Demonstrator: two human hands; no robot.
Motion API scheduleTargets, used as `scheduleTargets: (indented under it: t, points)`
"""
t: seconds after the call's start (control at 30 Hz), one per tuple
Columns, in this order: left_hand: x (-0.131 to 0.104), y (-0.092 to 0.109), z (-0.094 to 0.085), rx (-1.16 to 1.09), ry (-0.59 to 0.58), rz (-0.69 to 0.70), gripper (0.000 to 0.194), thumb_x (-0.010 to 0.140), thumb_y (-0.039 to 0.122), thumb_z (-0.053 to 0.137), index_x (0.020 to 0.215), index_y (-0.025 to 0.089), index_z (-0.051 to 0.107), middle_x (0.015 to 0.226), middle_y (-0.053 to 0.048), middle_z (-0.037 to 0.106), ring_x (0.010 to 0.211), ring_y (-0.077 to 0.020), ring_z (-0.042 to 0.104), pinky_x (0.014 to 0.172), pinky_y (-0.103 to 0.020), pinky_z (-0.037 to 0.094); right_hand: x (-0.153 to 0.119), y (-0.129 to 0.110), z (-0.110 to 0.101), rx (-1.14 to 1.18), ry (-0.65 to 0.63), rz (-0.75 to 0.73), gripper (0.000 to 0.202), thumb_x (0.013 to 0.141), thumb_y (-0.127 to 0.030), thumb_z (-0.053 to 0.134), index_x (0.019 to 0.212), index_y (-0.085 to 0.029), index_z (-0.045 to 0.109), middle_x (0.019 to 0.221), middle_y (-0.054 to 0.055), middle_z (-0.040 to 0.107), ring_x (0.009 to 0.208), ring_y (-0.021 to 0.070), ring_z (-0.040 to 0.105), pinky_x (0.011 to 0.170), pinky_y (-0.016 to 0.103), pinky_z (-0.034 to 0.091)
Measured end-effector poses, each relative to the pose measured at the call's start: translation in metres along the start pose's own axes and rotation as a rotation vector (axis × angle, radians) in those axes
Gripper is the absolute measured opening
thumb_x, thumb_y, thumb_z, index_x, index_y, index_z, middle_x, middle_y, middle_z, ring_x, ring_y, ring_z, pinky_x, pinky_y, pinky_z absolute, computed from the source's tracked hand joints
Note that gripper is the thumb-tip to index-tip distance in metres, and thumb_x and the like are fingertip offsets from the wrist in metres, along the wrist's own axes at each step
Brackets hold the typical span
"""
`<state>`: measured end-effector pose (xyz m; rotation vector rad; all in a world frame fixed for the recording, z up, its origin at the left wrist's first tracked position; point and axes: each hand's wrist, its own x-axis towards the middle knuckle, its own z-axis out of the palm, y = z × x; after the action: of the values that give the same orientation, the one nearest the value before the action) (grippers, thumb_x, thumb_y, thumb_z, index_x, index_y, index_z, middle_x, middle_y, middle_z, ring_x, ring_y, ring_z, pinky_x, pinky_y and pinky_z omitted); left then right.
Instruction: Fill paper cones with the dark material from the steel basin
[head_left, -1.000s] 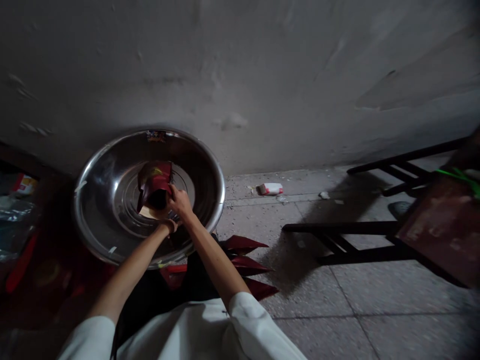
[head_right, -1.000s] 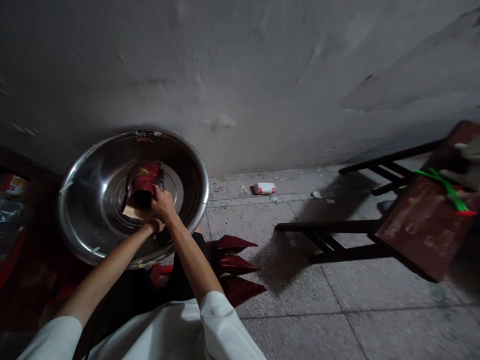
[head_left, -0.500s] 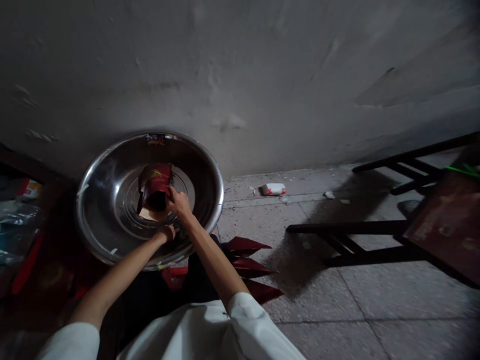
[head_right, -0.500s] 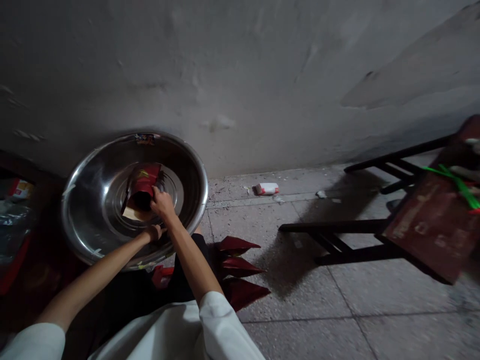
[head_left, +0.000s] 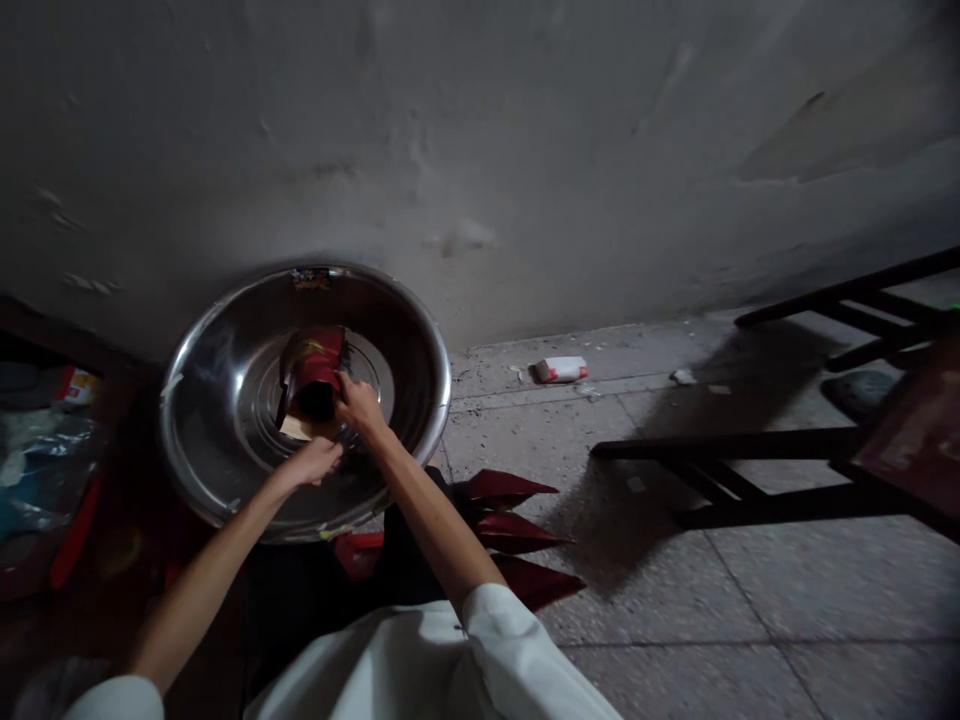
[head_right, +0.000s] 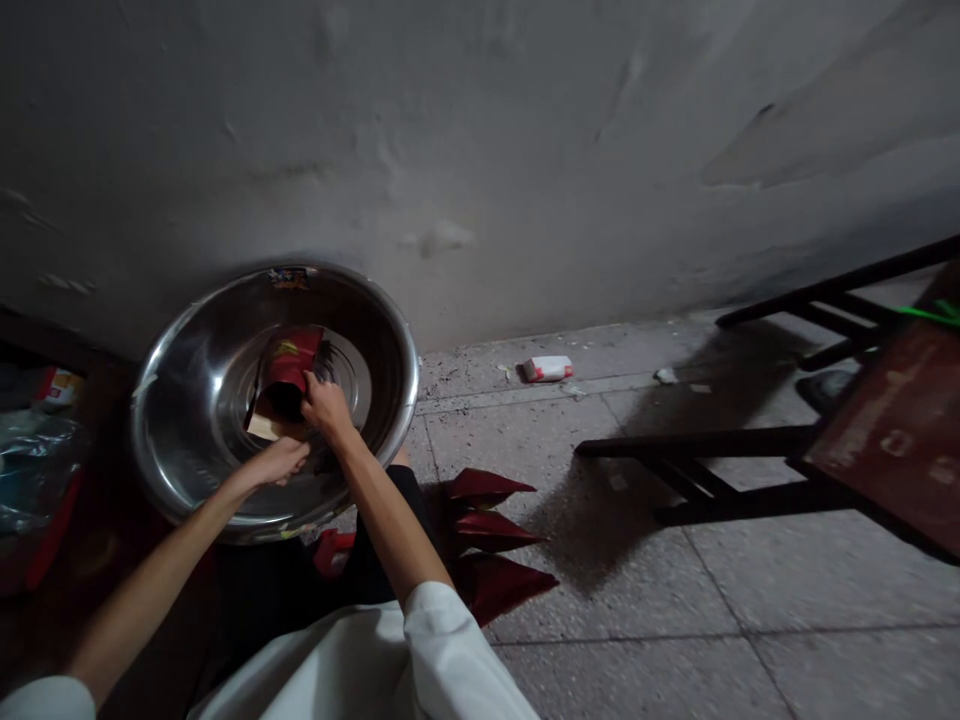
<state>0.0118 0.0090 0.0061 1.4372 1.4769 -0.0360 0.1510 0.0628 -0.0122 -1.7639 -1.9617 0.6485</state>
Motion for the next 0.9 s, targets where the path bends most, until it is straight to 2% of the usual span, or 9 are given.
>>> scheduleTargets:
  t: [0.03, 0.1, 0.2, 0.27, 0.37, 0.53, 0.63, 0.73, 0.9]
  points:
    - [-0.002, 0.001, -0.006, -0.016, 0.037, -0.002, 0.044, 0.102, 0.041, 0.040, 0.067, 0.017, 0.050, 0.051, 0.006, 0.039, 0.038, -0.0075, 0.035, 0.039, -0.021, 0.030, 0.000, 0.000, 0.000, 0.003, 0.003, -0.001, 0.054, 0.095, -0.027, 0.041, 0.147, -0.014, 0.047, 0.111, 0.016, 0.075, 0.102, 0.0284, 0.071, 0.085, 0.032, 0.049]
    - [-0.006, 0.006, -0.020, -0.010, 0.210, 0.060, 0.047, 0.103, 0.046, 0.031, 0.068, 0.019, 0.049, 0.051, 0.006, 0.039, 0.038, -0.0086, 0.037, 0.041, -0.021, 0.030, -0.001, -0.001, 0.000, 0.003, 0.005, -0.001, 0.054, 0.095, -0.027, 0.041, 0.147, -0.014, 0.047, 0.112, 0.016, 0.075, 0.103, 0.0282, 0.071, 0.085, 0.031, 0.049]
    - [-0.001, 0.015, -0.035, 0.158, 0.548, 0.209, 0.049, 0.103, 0.045, 0.029, 0.072, 0.018, 0.057, 0.060, -0.001, 0.056, 0.055, -0.0145, 0.056, 0.055, -0.025, 0.041, -0.003, -0.002, -0.001, -0.005, 0.005, 0.000, 0.055, 0.094, -0.026, 0.042, 0.147, -0.014, 0.047, 0.114, 0.017, 0.075, 0.104, 0.0278, 0.071, 0.086, 0.030, 0.049]
    - [0.007, 0.017, -0.040, 0.335, 0.669, 0.219, 0.044, 0.103, 0.034, 0.031, 0.082, 0.016, 0.064, 0.076, -0.009, 0.068, 0.073, -0.0196, 0.065, 0.068, -0.028, 0.046, -0.004, -0.004, -0.003, -0.009, 0.004, 0.008, 0.055, 0.094, -0.025, 0.043, 0.148, -0.013, 0.046, 0.114, 0.017, 0.074, 0.104, 0.0278, 0.071, 0.086, 0.031, 0.049]
    - [0.019, 0.015, -0.037, 0.489, 0.723, 0.167, 0.032, 0.098, 0.020, 0.039, 0.095, 0.011, 0.070, 0.096, -0.017, 0.072, 0.093, -0.0257, 0.068, 0.085, -0.034, 0.049, -0.005, -0.006, -0.006, -0.014, -0.014, 0.014, 0.056, 0.094, -0.025, 0.043, 0.149, -0.013, 0.045, 0.114, 0.017, 0.074, 0.104, 0.0280, 0.071, 0.086, 0.031, 0.049]
    - [0.027, 0.005, -0.026, 0.556, 0.757, 0.159, 0.027, 0.092, 0.016, 0.048, 0.098, 0.007, 0.073, 0.100, -0.021, 0.070, 0.105, -0.0317, 0.064, 0.101, -0.042, 0.044, -0.005, -0.008, -0.009, -0.009, -0.031, -0.006, 0.058, 0.092, -0.024, 0.044, 0.149, -0.013, 0.044, 0.115, 0.016, 0.074, 0.107, 0.0273, 0.071, 0.089, 0.030, 0.049]
    - [0.028, 0.000, -0.023, 0.574, 0.782, 0.164, 0.025, 0.090, 0.020, 0.054, 0.098, 0.007, 0.074, 0.100, -0.022, 0.069, 0.106, -0.0339, 0.062, 0.100, -0.043, 0.044, -0.004, -0.007, -0.008, -0.015, -0.037, 0.000, 0.058, 0.094, -0.027, 0.042, 0.150, -0.013, 0.043, 0.116, 0.016, 0.074, 0.108, 0.0272, 0.070, 0.090, 0.031, 0.050]
    - [0.029, -0.005, -0.023, 0.555, 0.838, 0.213, 0.027, 0.093, 0.023, 0.051, 0.094, 0.009, 0.074, 0.096, -0.020, 0.068, 0.100, -0.0325, 0.063, 0.095, -0.041, 0.046, -0.004, -0.006, -0.005, -0.021, -0.045, -0.006, 0.058, 0.094, -0.027, 0.041, 0.151, -0.014, 0.042, 0.117, 0.016, 0.074, 0.108, 0.0273, 0.070, 0.090, 0.032, 0.050]
    - [0.032, -0.013, -0.028, 0.324, 0.805, 0.347, 0.023, 0.091, 0.021, 0.052, 0.093, 0.011, 0.072, 0.093, -0.017, 0.070, 0.092, -0.0278, 0.065, 0.086, -0.036, 0.049, -0.005, -0.005, -0.003, -0.014, -0.030, -0.017, 0.058, 0.093, -0.026, 0.042, 0.150, -0.013, 0.044, 0.116, 0.015, 0.074, 0.107, 0.0280, 0.071, 0.090, 0.032, 0.050]
